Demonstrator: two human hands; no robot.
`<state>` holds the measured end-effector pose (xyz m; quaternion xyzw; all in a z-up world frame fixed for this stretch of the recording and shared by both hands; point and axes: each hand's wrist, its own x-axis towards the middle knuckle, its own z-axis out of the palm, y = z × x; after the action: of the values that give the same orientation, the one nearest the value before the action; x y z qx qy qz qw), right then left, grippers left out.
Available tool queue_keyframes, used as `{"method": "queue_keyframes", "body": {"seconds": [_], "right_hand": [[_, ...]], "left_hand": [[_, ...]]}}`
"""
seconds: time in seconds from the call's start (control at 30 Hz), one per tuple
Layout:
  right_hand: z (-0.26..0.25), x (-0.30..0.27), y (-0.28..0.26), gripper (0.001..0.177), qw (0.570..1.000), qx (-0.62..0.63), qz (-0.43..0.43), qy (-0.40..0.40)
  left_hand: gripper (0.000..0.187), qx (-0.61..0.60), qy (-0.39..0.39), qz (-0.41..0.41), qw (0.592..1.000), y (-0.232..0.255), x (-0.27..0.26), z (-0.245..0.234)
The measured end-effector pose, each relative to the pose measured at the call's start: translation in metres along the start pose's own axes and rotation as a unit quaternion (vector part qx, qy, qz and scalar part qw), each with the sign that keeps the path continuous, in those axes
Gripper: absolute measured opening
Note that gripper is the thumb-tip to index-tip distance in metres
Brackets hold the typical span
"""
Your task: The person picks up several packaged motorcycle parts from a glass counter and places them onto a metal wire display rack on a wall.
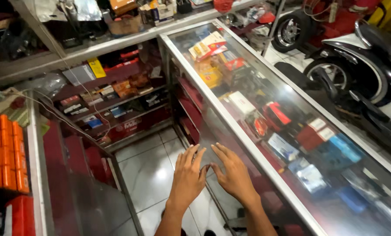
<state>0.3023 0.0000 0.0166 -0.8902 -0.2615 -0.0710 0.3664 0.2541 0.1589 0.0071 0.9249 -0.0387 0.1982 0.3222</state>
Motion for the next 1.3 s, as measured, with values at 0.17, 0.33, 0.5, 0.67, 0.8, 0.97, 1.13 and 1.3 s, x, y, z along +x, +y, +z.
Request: {"method": "queue_keyframes", "body": {"seconds": [0.17,0.33,0.5,0.67,0.8,0.97,1.13,1.3], "right_hand": [[0.027,0.040,0.000,0.051,1.000,-0.006,-0.017,0.016],[0.045,0.096,-0.014,0.053,0.998,-0.036,-0.038,0.040],[0.068,0.155,-0.031,0.053,0.997,-0.049,-0.026,0.056],[0.104,0.198,-0.043,0.054,0.996,-0.066,-0.016,0.055],[0.129,0.220,-0.048,0.051,0.997,-0.056,0.007,0.046],[0.138,0.249,-0.043,0.052,0.996,-0.063,0.019,0.053],[0.155,0.287,-0.023,0.052,0.996,-0.053,0.019,0.066],[0.162,0.332,-0.005,0.052,0.994,-0.052,0.023,0.089]], "left_hand": [[0.052,0.004,0.011,0.025,1.000,-0.040,0.032,-0.005],[0.050,-0.014,0.020,0.051,0.998,-0.084,0.079,-0.022],[0.053,-0.012,0.019,0.062,0.998,-0.129,0.128,-0.045],[0.049,-0.028,0.019,0.072,0.997,-0.172,0.155,-0.066],[0.047,-0.051,0.022,0.077,0.995,-0.201,0.170,-0.071],[0.046,-0.064,-0.002,0.071,0.995,-0.225,0.197,-0.066],[0.049,-0.063,-0.010,0.086,0.994,-0.253,0.235,-0.054],[0.051,-0.045,-0.024,0.119,0.992,-0.275,0.288,-0.043]]}}
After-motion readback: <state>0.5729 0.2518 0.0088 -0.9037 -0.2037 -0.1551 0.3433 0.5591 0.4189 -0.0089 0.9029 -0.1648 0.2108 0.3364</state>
